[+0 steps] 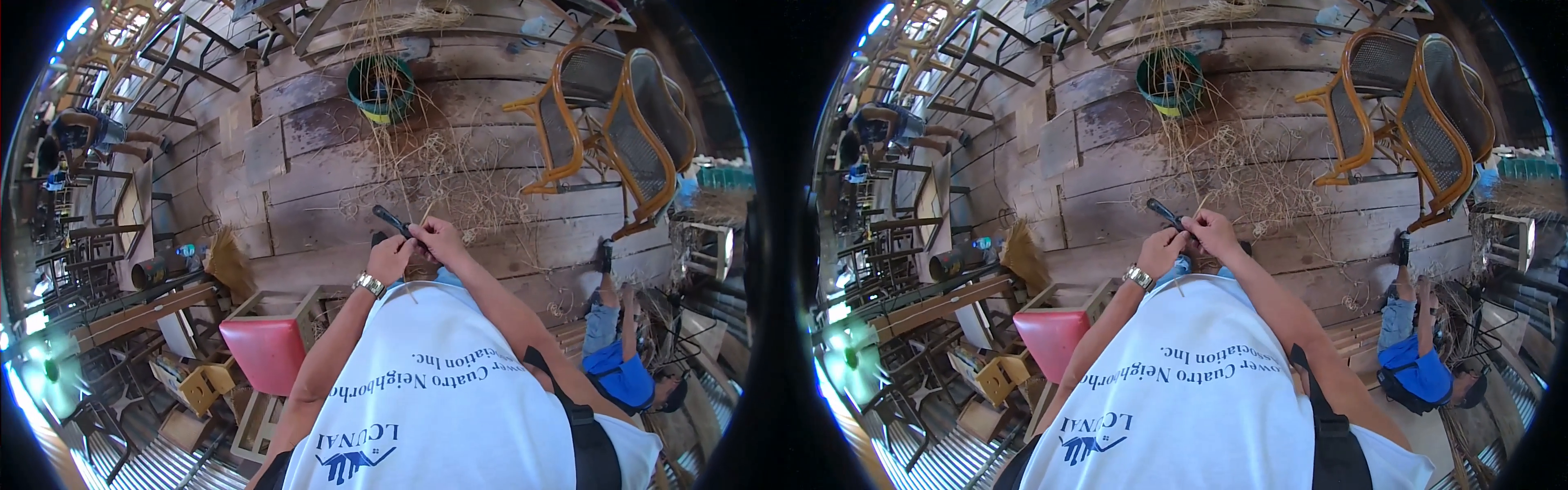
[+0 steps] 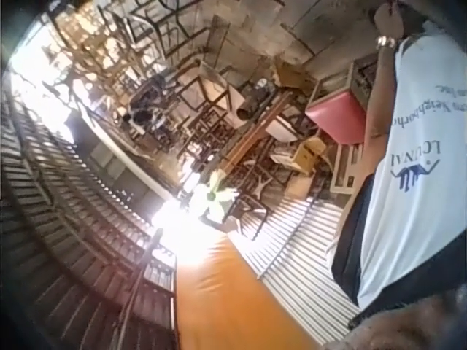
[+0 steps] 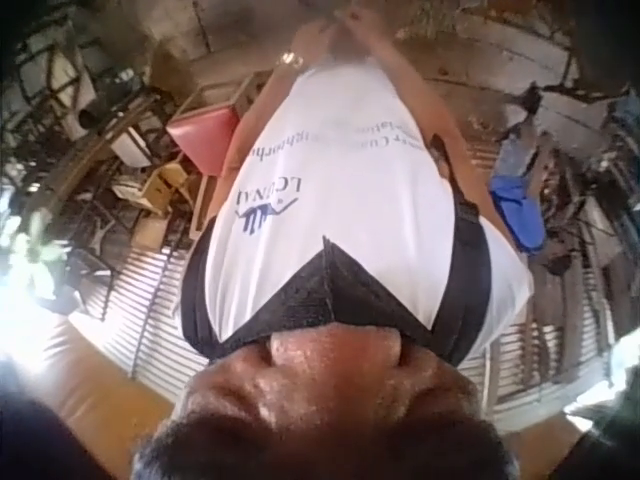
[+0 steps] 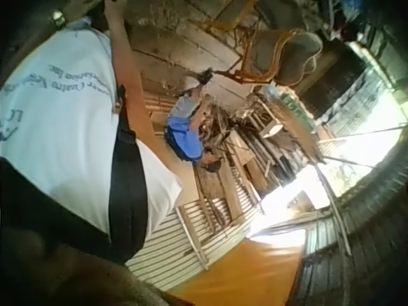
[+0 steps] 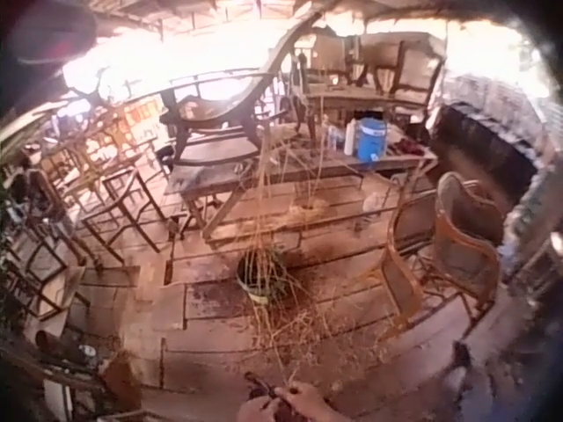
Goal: Trimming and preparing bundles of natural plant fibers using scissors for furniture manufacturing.
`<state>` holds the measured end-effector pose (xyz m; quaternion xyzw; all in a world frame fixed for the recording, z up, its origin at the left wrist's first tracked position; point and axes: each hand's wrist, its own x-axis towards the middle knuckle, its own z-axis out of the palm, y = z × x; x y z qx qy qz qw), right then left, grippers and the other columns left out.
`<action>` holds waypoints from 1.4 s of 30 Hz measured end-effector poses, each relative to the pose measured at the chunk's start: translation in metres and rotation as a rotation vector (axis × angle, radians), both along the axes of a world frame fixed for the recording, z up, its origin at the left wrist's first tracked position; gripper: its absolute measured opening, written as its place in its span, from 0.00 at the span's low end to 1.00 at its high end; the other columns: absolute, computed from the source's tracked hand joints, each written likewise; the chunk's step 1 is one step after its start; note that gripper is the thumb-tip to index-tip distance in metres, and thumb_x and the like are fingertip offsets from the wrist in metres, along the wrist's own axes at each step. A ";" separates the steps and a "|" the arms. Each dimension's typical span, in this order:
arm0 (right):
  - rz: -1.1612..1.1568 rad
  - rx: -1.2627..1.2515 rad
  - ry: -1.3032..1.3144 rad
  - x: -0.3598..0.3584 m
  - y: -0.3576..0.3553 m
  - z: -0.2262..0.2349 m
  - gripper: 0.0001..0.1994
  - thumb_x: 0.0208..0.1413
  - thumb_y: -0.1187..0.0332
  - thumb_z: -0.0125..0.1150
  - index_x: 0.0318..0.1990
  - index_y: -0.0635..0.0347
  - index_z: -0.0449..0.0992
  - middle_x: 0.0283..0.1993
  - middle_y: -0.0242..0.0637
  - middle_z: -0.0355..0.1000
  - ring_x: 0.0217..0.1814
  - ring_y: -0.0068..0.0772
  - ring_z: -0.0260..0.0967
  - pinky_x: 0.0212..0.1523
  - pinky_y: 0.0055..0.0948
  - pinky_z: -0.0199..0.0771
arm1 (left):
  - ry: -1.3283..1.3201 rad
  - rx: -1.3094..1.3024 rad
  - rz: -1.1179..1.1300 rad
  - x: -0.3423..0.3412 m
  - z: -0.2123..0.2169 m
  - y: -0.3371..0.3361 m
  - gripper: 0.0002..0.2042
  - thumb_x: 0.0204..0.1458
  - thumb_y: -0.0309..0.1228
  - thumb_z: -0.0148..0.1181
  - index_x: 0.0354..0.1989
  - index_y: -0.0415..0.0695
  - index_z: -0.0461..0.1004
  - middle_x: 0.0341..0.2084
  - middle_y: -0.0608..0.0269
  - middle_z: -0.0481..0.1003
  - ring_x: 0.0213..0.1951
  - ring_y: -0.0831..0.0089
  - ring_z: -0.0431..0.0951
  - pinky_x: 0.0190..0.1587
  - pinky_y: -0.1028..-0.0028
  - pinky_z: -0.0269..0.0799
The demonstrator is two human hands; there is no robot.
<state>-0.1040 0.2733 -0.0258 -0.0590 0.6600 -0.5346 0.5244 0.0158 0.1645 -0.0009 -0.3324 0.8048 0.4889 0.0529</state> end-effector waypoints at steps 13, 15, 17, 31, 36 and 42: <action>-0.417 0.057 -0.011 -0.144 0.061 -0.050 0.15 0.58 0.56 0.61 0.27 0.54 0.67 0.17 0.33 0.68 0.10 0.19 0.59 0.08 0.20 0.54 | -0.309 0.236 0.035 0.267 0.091 -0.085 0.16 0.58 0.42 0.56 0.27 0.41 0.75 0.17 0.64 0.68 0.23 0.76 0.66 0.26 0.72 0.61; -0.372 0.071 0.017 -0.140 0.059 -0.038 0.15 0.58 0.55 0.61 0.27 0.54 0.67 0.17 0.32 0.67 0.11 0.18 0.59 0.08 0.20 0.54 | -0.693 0.172 -0.013 0.336 0.098 -0.102 0.18 0.56 0.45 0.58 0.31 0.39 0.77 0.20 0.59 0.74 0.26 0.70 0.73 0.32 0.68 0.69; -0.275 0.116 0.028 -0.124 0.049 -0.029 0.15 0.59 0.56 0.60 0.27 0.54 0.68 0.18 0.31 0.67 0.11 0.18 0.60 0.10 0.18 0.55 | -0.767 0.053 -0.165 0.347 0.091 -0.105 0.20 0.54 0.48 0.60 0.38 0.39 0.77 0.27 0.55 0.77 0.34 0.65 0.76 0.39 0.65 0.71; -0.022 0.070 0.038 0.008 -0.017 -0.026 0.14 0.58 0.58 0.61 0.28 0.56 0.70 0.17 0.31 0.68 0.10 0.18 0.60 0.10 0.19 0.56 | -0.019 0.082 0.130 0.056 0.001 -0.003 0.22 0.60 0.47 0.50 0.28 0.37 0.73 0.22 0.54 0.74 0.27 0.69 0.73 0.31 0.66 0.66; -0.154 0.081 0.015 -0.079 0.013 -0.035 0.15 0.58 0.57 0.62 0.27 0.55 0.68 0.16 0.32 0.67 0.10 0.18 0.60 0.08 0.20 0.53 | -0.017 0.190 0.111 0.180 0.025 -0.020 0.16 0.60 0.39 0.53 0.29 0.37 0.73 0.20 0.57 0.72 0.25 0.72 0.70 0.31 0.70 0.66; -0.475 0.098 0.068 -0.154 0.051 -0.036 0.15 0.59 0.57 0.61 0.28 0.56 0.67 0.17 0.32 0.67 0.10 0.18 0.58 0.08 0.20 0.53 | -0.523 -0.008 0.158 0.356 0.060 -0.037 0.16 0.58 0.41 0.54 0.30 0.38 0.76 0.20 0.58 0.75 0.25 0.72 0.71 0.31 0.72 0.67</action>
